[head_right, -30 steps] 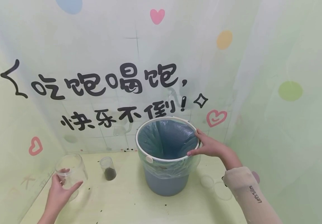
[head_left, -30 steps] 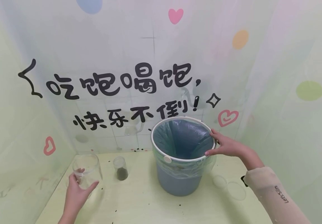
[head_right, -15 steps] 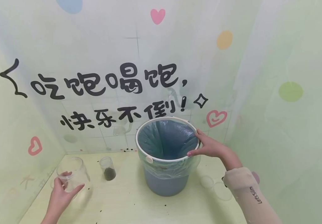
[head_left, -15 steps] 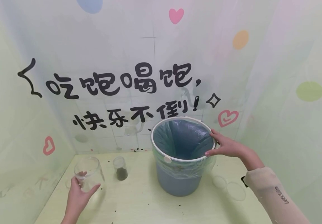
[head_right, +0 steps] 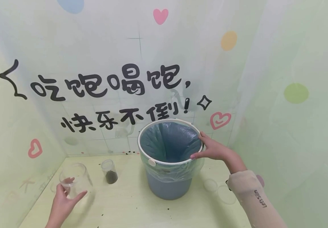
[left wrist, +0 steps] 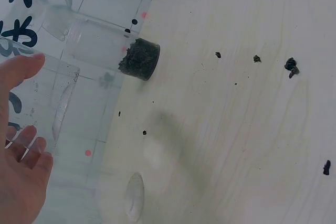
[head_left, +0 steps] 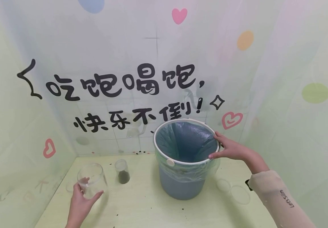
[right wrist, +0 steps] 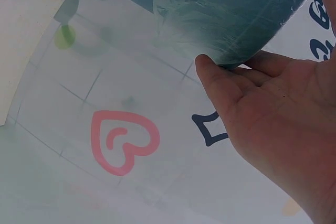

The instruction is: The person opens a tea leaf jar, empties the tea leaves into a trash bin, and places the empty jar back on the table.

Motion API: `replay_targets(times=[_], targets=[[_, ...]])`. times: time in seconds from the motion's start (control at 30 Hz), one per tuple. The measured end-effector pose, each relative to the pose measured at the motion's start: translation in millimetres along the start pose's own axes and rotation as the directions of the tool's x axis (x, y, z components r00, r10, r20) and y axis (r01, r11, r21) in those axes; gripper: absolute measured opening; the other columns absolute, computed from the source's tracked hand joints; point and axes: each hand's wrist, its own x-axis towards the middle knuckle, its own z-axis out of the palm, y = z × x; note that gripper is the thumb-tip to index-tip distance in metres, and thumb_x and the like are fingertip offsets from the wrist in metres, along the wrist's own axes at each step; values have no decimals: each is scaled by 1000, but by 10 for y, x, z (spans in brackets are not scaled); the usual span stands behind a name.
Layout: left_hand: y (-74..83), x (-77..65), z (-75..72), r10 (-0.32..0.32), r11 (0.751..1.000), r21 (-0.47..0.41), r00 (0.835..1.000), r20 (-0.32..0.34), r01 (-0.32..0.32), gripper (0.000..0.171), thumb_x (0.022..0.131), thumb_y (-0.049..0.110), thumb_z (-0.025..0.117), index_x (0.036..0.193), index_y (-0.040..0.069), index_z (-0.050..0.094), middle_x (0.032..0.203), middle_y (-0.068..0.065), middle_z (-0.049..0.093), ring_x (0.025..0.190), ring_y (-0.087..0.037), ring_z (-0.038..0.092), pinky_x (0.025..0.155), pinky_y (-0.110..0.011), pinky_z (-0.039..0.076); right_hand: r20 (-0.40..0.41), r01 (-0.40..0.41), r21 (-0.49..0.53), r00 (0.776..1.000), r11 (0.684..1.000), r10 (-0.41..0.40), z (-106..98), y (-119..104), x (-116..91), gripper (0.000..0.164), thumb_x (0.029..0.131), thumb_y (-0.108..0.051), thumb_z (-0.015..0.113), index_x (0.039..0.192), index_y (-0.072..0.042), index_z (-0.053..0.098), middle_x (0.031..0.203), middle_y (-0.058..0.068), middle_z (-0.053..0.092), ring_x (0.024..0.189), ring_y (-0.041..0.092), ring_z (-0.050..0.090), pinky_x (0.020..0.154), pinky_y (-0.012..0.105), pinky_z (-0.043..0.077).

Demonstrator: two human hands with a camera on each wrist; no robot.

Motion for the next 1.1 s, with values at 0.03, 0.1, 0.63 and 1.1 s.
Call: replay_targets(times=[0.03, 0.1, 0.63, 1.1], targets=[[-9, -6, 2, -2, 1000, -1, 1000, 2, 2, 94, 77, 16, 85, 145, -9, 25, 149, -34, 35, 133, -62, 34, 107, -72, 32, 0, 2, -2, 1000, 1000, -2, 0, 0, 2, 113, 80, -46, 80, 156, 7, 15, 164, 30, 6, 148, 54, 12, 115, 70, 25], [-27, -20, 2, -12, 1000, 0, 1000, 10, 12, 95, 78, 16, 85, 146, -9, 24, 150, -35, 34, 133, -62, 33, 107, -72, 32, -1, -1, 1, 1000, 1000, 1, 1, 2, 2, 113, 80, -46, 80, 156, 7, 15, 164, 30, 6, 148, 53, 12, 116, 70, 25], [-126, -65, 52, -90, 996, 18, 994, 59, 89, 100, 78, 18, 84, 148, -10, 18, 150, -40, 30, 137, -62, 28, 111, -72, 26, 2, -14, 2, 1000, 1000, 14, 3, 27, 9, 113, 80, -47, 80, 156, 6, 14, 165, 29, 4, 149, 53, 10, 116, 70, 24], [-245, -86, 113, -80, 995, 66, 991, 105, 73, 94, 78, 12, 82, 143, -14, 19, 148, -41, 29, 136, -63, 26, 110, -73, 24, 5, -16, 2, 1000, 1000, 16, 2, 17, 4, 113, 80, -47, 79, 156, 5, 14, 165, 28, 4, 149, 53, 10, 116, 70, 25]])
